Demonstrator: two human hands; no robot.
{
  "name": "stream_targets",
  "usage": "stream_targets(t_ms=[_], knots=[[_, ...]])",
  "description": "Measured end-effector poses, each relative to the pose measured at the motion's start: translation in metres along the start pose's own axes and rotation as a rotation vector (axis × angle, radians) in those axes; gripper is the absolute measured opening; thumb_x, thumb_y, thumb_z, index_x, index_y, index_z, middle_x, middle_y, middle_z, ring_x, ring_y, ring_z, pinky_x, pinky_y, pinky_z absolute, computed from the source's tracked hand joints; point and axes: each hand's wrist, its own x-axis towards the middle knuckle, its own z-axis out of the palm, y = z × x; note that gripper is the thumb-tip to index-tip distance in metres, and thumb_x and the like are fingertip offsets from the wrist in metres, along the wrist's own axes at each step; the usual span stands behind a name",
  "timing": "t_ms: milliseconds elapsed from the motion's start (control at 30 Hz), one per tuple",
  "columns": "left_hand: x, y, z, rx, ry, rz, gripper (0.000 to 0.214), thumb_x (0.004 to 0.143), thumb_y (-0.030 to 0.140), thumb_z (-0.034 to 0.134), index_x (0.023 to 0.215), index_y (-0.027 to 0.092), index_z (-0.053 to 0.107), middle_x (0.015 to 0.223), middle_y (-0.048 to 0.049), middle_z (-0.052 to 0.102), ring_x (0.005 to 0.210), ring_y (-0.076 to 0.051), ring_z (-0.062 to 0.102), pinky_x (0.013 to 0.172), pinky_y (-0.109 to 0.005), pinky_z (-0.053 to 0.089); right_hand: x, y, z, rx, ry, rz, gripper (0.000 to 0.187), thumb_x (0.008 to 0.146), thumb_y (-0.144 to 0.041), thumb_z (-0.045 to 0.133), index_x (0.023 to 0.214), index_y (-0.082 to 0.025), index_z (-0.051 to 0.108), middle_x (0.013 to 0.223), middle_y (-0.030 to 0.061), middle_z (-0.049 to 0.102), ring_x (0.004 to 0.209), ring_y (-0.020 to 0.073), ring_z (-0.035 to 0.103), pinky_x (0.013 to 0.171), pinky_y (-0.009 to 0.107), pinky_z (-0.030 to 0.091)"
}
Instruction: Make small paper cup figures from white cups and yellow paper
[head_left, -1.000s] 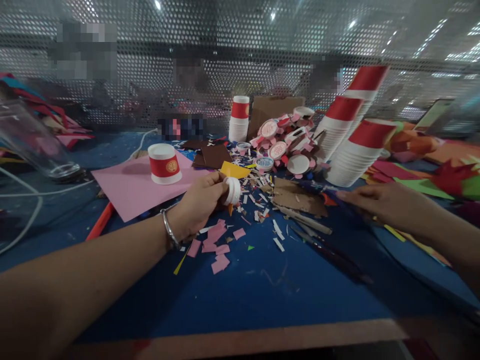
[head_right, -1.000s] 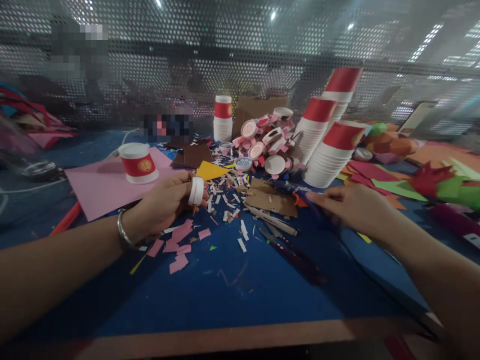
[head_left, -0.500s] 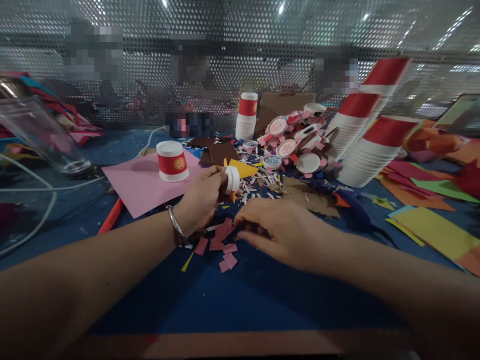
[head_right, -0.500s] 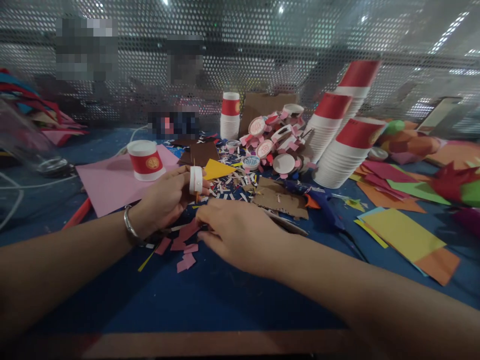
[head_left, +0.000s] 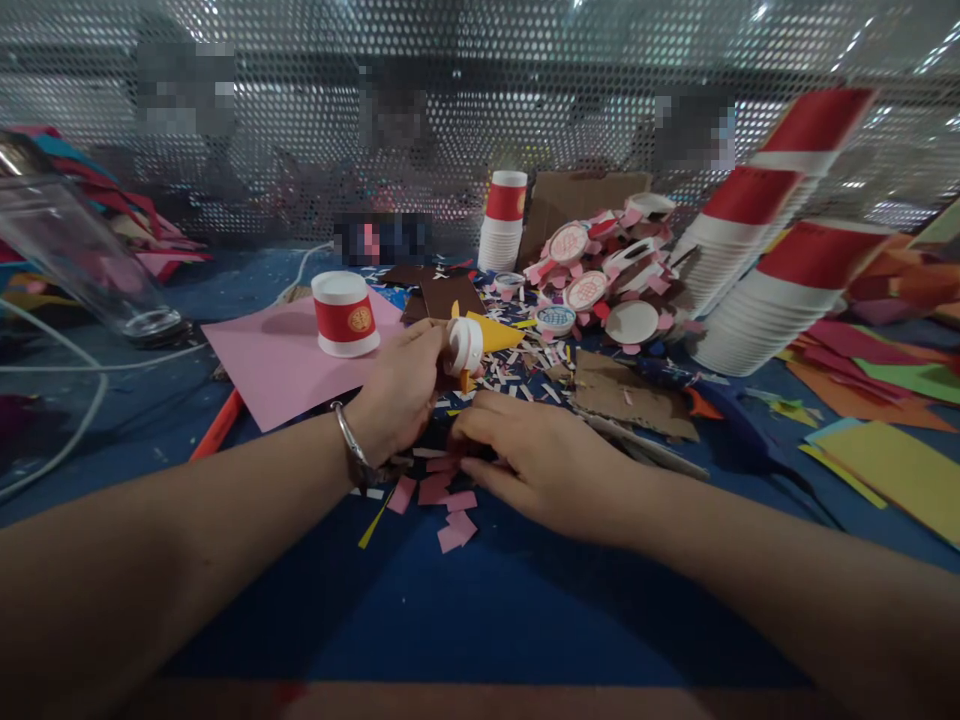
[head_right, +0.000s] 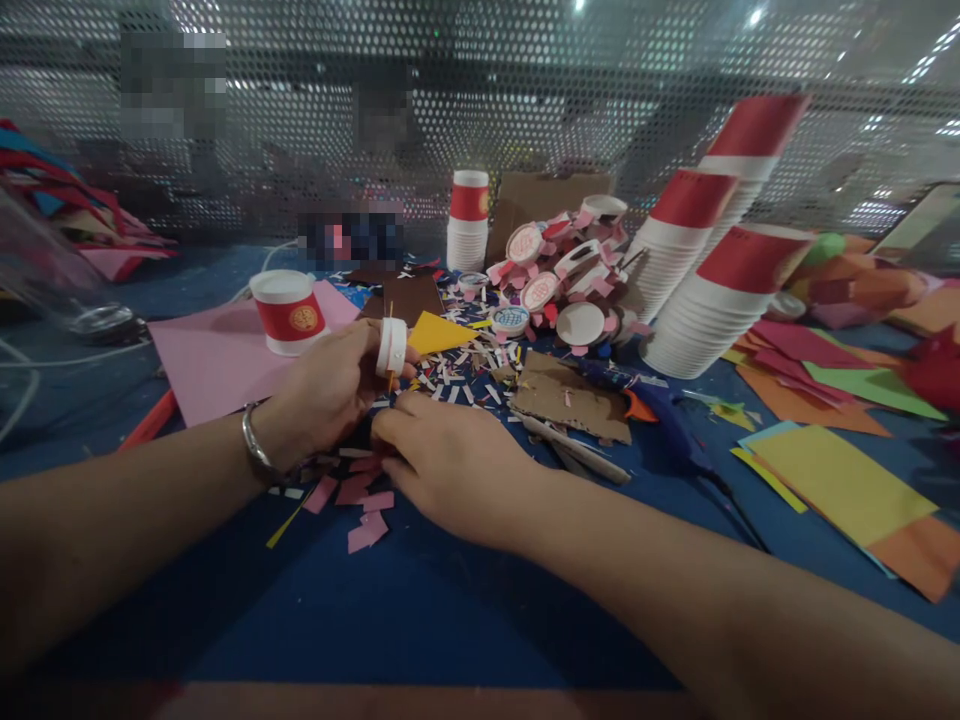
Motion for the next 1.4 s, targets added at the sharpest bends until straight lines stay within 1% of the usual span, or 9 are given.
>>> stream_targets(t_ms=[167, 300, 400, 700, 867, 967, 1100, 1267, 1400], knots=[[0.003, -0.002, -0.003, 0.006, -0.015, 0.009, 0.022, 0.086, 0.009, 0.049, 0.070, 0.017, 0.061, 0.065, -0.0025, 0.064, 0.057, -0.012, 0.058, 0.054, -0.023, 0.043, -0.006, 0.002, 0.000, 0.053, 0.064, -0.035, 0.014, 0.099, -0.016, 0.054, 0.099, -0.016, 0.067, 0.100, 0.0070, 0.064, 0.091, 0.0201, 0.061, 0.082, 0.033, 0.047], [0.002, -0.001, -0.002, 0.011, -0.030, 0.010, 0.023, 0.086, 0.010, 0.050, 0.066, 0.017, 0.058, 0.059, -0.0015, 0.059, 0.055, -0.012, 0.054, 0.051, -0.022, 0.041, -0.011, 0.005, -0.002, 0.145, 0.098, -0.047, 0.012, 0.097, -0.015, 0.058, 0.096, -0.017, 0.069, 0.096, 0.0051, 0.065, 0.083, 0.0167, 0.060, 0.075, 0.028, 0.045], [0.000, 0.001, -0.002, 0.012, -0.039, 0.006, 0.022, 0.085, 0.009, 0.049, 0.068, 0.016, 0.060, 0.061, -0.0017, 0.060, 0.055, -0.011, 0.055, 0.051, -0.021, 0.042, -0.014, 0.007, -0.007, 0.202, 0.109, -0.026, 0.010, 0.094, -0.012, 0.061, 0.095, -0.016, 0.071, 0.093, 0.0040, 0.067, 0.080, 0.0151, 0.059, 0.072, 0.027, 0.044], [-0.002, 0.002, -0.005, 0.013, -0.057, 0.001, 0.021, 0.083, 0.007, 0.050, 0.073, 0.014, 0.067, 0.062, -0.0021, 0.061, 0.056, -0.011, 0.057, 0.048, -0.019, 0.044, -0.021, 0.012, -0.021, 0.241, 0.074, 0.095, 0.011, 0.092, -0.011, 0.063, 0.091, -0.017, 0.073, 0.089, 0.0015, 0.071, 0.080, 0.0152, 0.062, 0.073, 0.028, 0.043], [-0.004, 0.002, -0.004, 0.010, -0.066, -0.011, 0.022, 0.084, 0.005, 0.048, 0.075, 0.013, 0.067, 0.064, -0.0028, 0.064, 0.052, -0.010, 0.054, 0.046, -0.019, 0.044, -0.022, 0.014, -0.023, 0.244, 0.082, 0.082, 0.012, 0.090, -0.010, 0.063, 0.091, -0.017, 0.073, 0.092, 0.0015, 0.073, 0.082, 0.0148, 0.063, 0.074, 0.027, 0.043], [-0.005, 0.002, -0.004, 0.009, -0.074, -0.011, 0.022, 0.085, 0.006, 0.049, 0.073, 0.013, 0.066, 0.065, -0.0024, 0.064, 0.051, -0.009, 0.053, 0.046, -0.019, 0.044, -0.022, 0.014, -0.024, 0.261, 0.098, 0.109, 0.011, 0.090, -0.011, 0.064, 0.089, -0.017, 0.072, 0.082, -0.0011, 0.071, 0.071, 0.0123, 0.060, 0.066, 0.026, 0.041], [-0.005, 0.002, -0.006, 0.006, -0.087, -0.016, 0.023, 0.086, 0.006, 0.049, 0.074, 0.014, 0.066, 0.066, -0.0014, 0.063, 0.052, -0.009, 0.055, 0.046, -0.019, 0.044, -0.022, 0.015, -0.023, 0.357, 0.097, 0.170, 0.009, 0.089, -0.013, 0.064, 0.086, -0.018, 0.071, 0.067, -0.0048, 0.064, 0.058, 0.0099, 0.054, 0.055, 0.025, 0.038], [-0.006, 0.003, -0.008, 0.014, -0.123, -0.058, 0.021, 0.088, 0.009, 0.050, 0.079, 0.014, 0.068, 0.068, -0.0020, 0.066, 0.053, -0.010, 0.058, 0.046, -0.020, 0.046, -0.022, 0.019, -0.023, 0.498, 0.164, 0.183, 0.006, 0.087, -0.014, 0.066, 0.089, -0.018, 0.071, 0.067, -0.0046, 0.064, 0.058, 0.0100, 0.056, 0.053, 0.024, 0.042], [-0.010, 0.007, -0.006, 0.030, -0.170, -0.115, 0.019, 0.088, 0.011, 0.052, 0.080, 0.014, 0.068, 0.069, -0.0042, 0.068, 0.056, -0.013, 0.061, 0.046, -0.020, 0.049, -0.021, 0.026, -0.024, 0.538, 0.276, 0.183, 0.006, 0.086, -0.014, 0.067, 0.088, -0.018, 0.069, 0.071, -0.0036, 0.066, 0.062, 0.0107, 0.059, 0.057, 0.025, 0.046]])
